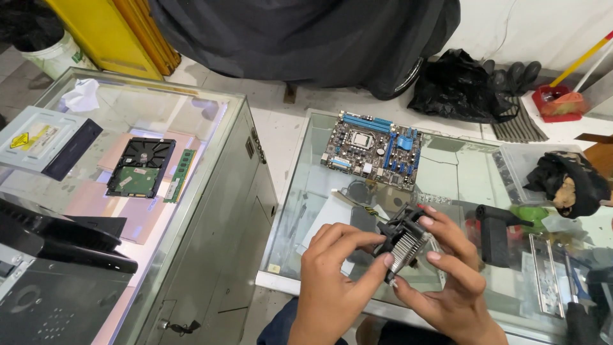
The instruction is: Inspecting and cleaning a CPU fan, followed by using a multimeter to test electrical components on a motherboard.
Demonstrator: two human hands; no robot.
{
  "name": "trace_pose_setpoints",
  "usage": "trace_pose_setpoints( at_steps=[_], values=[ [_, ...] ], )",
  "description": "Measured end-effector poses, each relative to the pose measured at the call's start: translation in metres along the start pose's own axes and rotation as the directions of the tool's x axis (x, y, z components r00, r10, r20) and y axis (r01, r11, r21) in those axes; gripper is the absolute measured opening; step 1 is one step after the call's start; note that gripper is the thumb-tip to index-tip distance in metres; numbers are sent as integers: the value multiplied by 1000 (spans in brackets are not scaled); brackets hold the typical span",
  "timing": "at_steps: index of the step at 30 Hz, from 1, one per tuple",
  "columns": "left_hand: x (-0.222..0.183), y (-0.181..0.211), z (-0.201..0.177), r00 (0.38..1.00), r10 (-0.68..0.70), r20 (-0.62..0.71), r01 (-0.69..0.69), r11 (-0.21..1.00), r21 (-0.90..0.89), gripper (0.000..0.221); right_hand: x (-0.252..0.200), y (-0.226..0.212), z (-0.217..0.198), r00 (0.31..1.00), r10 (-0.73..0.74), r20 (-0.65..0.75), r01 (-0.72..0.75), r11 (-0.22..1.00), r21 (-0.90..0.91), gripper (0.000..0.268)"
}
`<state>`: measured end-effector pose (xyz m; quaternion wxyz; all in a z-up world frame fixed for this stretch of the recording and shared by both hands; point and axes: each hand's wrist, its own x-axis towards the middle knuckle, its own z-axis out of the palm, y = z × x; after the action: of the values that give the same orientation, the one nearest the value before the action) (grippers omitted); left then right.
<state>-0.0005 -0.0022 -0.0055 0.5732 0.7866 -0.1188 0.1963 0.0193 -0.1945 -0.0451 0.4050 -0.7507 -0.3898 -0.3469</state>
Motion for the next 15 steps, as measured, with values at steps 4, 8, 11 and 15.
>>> trace_pose_setpoints(
  at_steps=[4,8,11,15],
  values=[
    [-1,6,1,1000,-27,-2,27,999,-34,16,-1,0,0,999,-51,-16,49,993,-110,56],
    [-2,3,4,985,-174,-2,174,981,-87,15,-4,0,-3,999,-43,13,44,990,-131,58],
    [-1,4,5,971,-239,11,238,960,-150,14,-6,2,-2,998,-48,30,52,988,-147,57],
    [-1,3,6,968,-250,17,249,954,-168,14,-4,-5,-5,997,-40,68,51,984,-169,52]
  ],
)
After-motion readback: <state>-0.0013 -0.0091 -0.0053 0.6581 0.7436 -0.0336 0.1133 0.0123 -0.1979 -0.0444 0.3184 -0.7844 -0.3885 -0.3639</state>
